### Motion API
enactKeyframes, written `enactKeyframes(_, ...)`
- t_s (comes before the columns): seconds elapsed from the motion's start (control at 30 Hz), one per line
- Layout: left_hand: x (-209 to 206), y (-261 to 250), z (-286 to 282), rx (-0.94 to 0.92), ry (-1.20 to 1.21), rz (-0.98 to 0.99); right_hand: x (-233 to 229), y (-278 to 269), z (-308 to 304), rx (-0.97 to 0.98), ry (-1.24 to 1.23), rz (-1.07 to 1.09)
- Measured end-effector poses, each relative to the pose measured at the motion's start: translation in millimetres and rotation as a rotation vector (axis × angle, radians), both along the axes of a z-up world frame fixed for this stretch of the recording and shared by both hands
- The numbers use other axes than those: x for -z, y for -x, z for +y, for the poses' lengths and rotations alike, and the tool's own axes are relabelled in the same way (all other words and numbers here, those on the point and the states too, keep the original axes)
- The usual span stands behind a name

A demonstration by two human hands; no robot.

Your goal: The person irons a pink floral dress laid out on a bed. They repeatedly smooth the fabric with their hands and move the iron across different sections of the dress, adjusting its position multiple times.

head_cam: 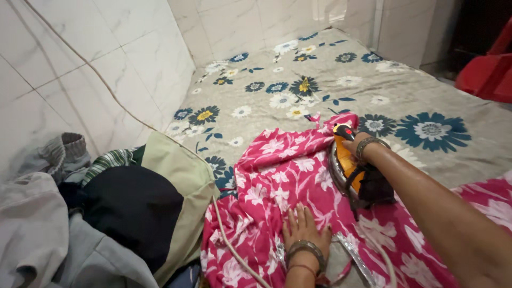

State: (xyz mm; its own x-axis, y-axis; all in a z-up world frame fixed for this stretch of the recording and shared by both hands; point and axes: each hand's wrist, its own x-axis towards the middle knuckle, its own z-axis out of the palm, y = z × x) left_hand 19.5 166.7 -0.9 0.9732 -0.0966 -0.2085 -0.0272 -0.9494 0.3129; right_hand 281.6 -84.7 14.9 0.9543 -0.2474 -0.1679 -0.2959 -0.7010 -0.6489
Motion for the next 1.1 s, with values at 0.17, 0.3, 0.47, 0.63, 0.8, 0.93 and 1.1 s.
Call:
enactKeyframes(0.17, 2, -3, 3, -0.023, 0.017, -0.005, -2, 55, -31, -0.049, 0.091, 0.072)
enactKeyframes(0.3, 5, 1, 2, -0.004, -0.009, -0.026, -4, 122, -65, -0.090, 0.135, 0.089)
enactKeyframes(0.47, 3, 3, 1, -0.015, 0.010, -0.053, 0, 149, -73, -0.059, 0.098, 0.048)
enactKeyframes(0.63, -4, 3, -1, 0.003, -0.047, -0.016, -11, 109, -58, -0.039, 0.060, 0.034)
enactKeyframes(0.8, -2, -4, -3, -0.002, -0.035, 0.029, -8, 31, -43, -0.027, 0.099, 0.039)
enactKeyframes(0.93, -2, -6, -1, -0.003, -0.025, 0.006, 6, -3, -41, 0.008, -0.046, 0.037)
enactKeyframes(1.1, 4, -3, 0, -0.008, 0.008, -0.042, 14, 3, -55, -0.046, -0.119, 0.076)
